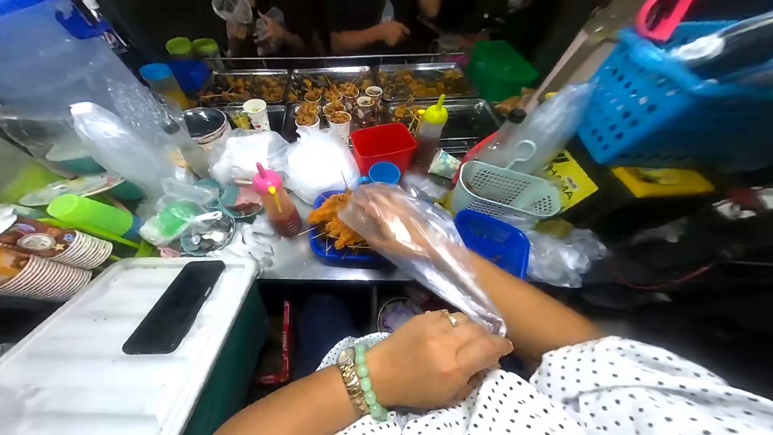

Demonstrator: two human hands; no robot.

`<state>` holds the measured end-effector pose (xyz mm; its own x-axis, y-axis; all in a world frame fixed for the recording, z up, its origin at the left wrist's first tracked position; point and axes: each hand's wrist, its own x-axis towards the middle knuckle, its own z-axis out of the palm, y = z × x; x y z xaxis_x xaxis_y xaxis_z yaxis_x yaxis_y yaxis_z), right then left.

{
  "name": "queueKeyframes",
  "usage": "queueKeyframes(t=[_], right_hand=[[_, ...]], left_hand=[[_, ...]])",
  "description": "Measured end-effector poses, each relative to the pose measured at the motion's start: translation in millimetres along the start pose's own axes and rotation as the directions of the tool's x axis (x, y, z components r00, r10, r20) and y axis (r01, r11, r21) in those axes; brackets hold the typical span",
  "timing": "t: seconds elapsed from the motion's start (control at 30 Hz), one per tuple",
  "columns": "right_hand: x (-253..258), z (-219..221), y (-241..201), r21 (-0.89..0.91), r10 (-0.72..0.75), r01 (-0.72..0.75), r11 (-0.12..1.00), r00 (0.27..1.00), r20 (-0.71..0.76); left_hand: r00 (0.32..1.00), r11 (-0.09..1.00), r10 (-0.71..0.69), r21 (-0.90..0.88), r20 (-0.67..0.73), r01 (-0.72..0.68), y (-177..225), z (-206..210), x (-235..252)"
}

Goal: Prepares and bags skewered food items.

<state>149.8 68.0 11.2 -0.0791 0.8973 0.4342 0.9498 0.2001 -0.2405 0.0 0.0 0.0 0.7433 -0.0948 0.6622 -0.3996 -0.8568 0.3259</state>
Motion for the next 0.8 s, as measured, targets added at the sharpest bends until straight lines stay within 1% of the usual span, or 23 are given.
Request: queueKeyframes(t=[0.03,0.07,0.1,0.13,0.17,0.2,0.27,0.3,0.37,0.4,0.43,0.5,0.57,0.63,0.67,0.73,0.8], right_hand=[[9,4,7,-0.036,-0.101,0.103,0.994,0.993,0.053],[19,5,10,-0.054,-0.179,0.188,0.981,0.974,0.141],[30,4,11,-0.036,-0.258,0.275,0.961,0.935,0.241],[37,7,12,-0.017,-0.316,0.337,0.941,0.898,0.305],[43,13,11,-0.007,-0.326,0.346,0.938,0.891,0.315],[47,21,9,-0.010,-0.322,0.339,0.941,0.902,0.287],[54,34,11,0.006,-0.415,0.421,0.907,0.891,0.184],[57,35,13,0.030,-0.432,0.435,0.900,0.880,0.195],[58,29,12,0.076,-0.375,0.369,0.926,0.881,0.289],[59,20,6,0.056,-0.268,0.271,0.961,0.860,0.434],[57,20,7,0.039,-0.229,0.241,0.970,0.843,0.486],[52,25,14,0.040,-0.258,0.276,0.960,0.822,0.508],[52,22,19,0.055,-0.276,0.290,0.955,0.814,0.512],[55,14,28,0.115,-0.273,0.249,0.962,0.839,0.470],[55,12,32,0.143,-0.242,0.199,0.970,0.865,0.440],[51,18,42,0.232,-0.146,0.062,0.971,0.920,0.363],[45,29,45,0.314,-0.106,0.003,0.949,0.944,0.312]], left_hand=[[0.999,0.999,-0.036,-0.007,0.011,0.036,0,-4,-6],[0.997,0.997,-0.071,0.003,0.011,0.071,-1,-6,-12],[0.995,0.994,-0.104,0.024,0.002,0.104,-2,-8,-18],[0.991,0.990,-0.135,0.048,-0.011,0.135,-4,-11,-25],[0.987,0.984,-0.162,0.071,-0.019,0.163,-7,-13,-30],[0.982,0.978,-0.186,0.087,-0.019,0.187,-9,-15,-35],[0.974,0.969,-0.225,0.101,-0.007,0.225,-13,-18,-43],[0.970,0.965,-0.241,0.104,-0.004,0.241,-16,-19,-46],[0.963,0.958,-0.268,0.103,-0.010,0.268,-21,-21,-53],[0.958,0.953,-0.286,0.104,-0.015,0.286,-24,-23,-57],[0.951,0.945,-0.308,0.104,-0.024,0.309,-28,-25,-61],[0.931,0.925,-0.358,0.110,-0.072,0.364,-34,-29,-66],[0.894,0.892,-0.424,0.104,-0.147,0.440,-43,-30,-72],[0.822,0.838,-0.520,0.050,-0.232,0.544,-52,-32,-77],[0.768,0.800,-0.577,-0.003,-0.277,0.600,-56,-32,-79],[0.625,0.702,-0.697,-0.158,-0.351,0.694,-62,-34,-78],[0.466,0.575,-0.810,-0.324,-0.356,0.751,-65,-36,-75]])
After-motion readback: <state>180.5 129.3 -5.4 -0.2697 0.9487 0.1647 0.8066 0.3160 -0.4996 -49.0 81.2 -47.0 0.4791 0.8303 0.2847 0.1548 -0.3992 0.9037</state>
